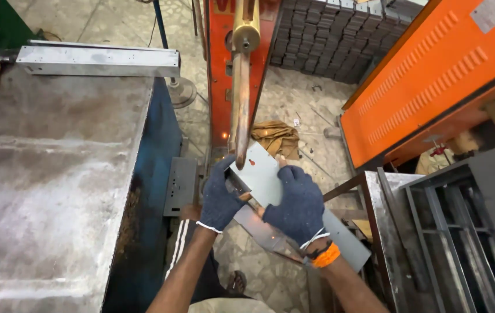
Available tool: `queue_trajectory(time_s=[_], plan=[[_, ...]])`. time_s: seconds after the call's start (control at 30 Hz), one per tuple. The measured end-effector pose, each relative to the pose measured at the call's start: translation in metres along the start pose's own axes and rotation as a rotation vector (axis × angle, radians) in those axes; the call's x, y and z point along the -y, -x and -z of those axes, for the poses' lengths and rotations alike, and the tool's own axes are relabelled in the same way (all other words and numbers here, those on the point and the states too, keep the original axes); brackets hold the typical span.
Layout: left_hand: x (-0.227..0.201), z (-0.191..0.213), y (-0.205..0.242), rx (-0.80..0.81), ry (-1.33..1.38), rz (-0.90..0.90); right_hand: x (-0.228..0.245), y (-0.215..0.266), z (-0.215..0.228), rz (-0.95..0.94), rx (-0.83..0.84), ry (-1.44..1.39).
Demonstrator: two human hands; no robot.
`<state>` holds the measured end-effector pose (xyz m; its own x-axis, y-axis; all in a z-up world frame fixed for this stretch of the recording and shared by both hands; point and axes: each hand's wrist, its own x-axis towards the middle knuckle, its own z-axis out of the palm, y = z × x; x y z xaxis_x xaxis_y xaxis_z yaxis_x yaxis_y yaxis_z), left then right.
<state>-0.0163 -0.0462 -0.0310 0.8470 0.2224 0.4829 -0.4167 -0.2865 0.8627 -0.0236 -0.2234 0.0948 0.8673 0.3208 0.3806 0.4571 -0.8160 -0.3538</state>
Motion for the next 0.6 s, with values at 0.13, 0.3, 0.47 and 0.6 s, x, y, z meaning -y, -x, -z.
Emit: queue_trajectory(time_s=[0.13,0.3,0.47,0.6], plan=[[-0.016,-0.013,0.013,-0.124,-0.097,-0.085,-0.011,-0.004,0.014,0.005,0.064,-0.035],[-0.020,-0.029,0.022,-0.246,-0.172,0.088,-0.022,-0.014,0.015,0.134,0.073,-0.053],[-0.023,-0.039,0.022,-0.312,-0.185,0.107,-0.037,-0.019,0.011,0.244,0.062,-0.068],[-0.017,-0.046,0.022,-0.354,-0.147,0.105,-0.040,-0.021,0.008,0.282,0.026,-0.075]])
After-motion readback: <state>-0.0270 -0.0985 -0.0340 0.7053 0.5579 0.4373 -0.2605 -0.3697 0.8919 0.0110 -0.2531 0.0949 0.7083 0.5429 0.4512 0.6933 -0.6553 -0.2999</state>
